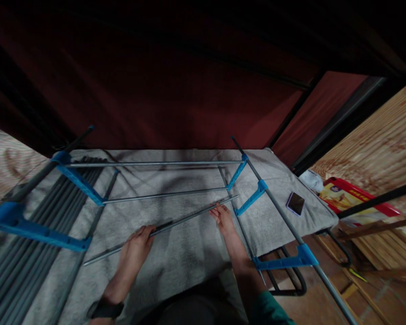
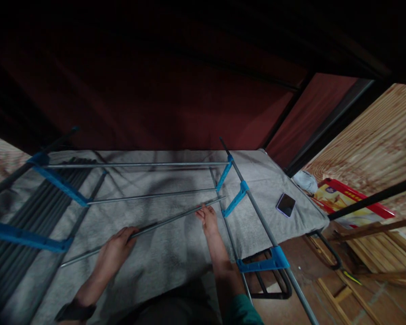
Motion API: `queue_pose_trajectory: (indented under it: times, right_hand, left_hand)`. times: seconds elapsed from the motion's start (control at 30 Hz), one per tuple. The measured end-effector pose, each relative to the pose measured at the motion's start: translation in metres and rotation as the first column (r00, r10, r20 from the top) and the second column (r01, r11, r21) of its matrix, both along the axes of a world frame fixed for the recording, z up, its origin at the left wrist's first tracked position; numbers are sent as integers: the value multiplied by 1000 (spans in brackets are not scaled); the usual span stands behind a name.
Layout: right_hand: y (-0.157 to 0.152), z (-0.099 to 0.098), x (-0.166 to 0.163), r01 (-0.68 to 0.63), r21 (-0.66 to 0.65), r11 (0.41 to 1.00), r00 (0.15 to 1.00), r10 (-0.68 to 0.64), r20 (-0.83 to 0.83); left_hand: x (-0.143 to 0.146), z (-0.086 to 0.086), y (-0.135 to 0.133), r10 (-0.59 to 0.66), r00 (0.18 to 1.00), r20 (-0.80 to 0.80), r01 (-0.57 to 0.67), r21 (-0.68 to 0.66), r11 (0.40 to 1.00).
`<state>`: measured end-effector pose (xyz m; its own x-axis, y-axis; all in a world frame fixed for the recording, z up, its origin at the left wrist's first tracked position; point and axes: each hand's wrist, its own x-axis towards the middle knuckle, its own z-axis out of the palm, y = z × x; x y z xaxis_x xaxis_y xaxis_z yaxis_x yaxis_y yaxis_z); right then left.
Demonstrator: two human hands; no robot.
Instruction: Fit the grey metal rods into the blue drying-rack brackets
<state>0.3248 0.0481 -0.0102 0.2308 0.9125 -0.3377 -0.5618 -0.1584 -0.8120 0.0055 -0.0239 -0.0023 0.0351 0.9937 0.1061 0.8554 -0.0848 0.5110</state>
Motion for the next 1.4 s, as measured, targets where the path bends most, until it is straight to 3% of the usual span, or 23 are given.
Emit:
queue_pose_trajectory:
  times: [0.23,0.53,0.63,0.87,1.0,1.17,1.27,1.4]
  right_hand:
    - [5,-14,6,31,-15,999,999,-31,-33]
    - [1,-25,10,17,59,998,1000,-15,-22]
    - [0,-29,11,28,70,997,999,-26,-31]
    - [2,-36,12,41,54,998,999,-42,0]
    - [2,-37,12,36,57,998,999,-37,14]
    - [2,-37,12,51,32,998,999,-51,-4]
    - [2,-37,11,57,36,998,998,-57,6]
    - [1,-37,11,38,43,998,999,-39,18]
  left_hand:
    - [-13,-2,-4,120,970,-210,-100,102,990]
    - [-22,4,1,390,887,-246,-307,317,897]
    - [-25,4,4,470,866,-172,-395,341,853]
    - [-33,-1,14,492,848,196,-529,318,787]
    - [-36,-8,25,516,688,511,-662,149,735]
    - [-32,-12,33,401,326,856,-676,-86,732]
    - [-28,-10,33,276,124,953,-651,-132,748]
    - [-29,-12,33,259,-28,966,-648,-215,730]
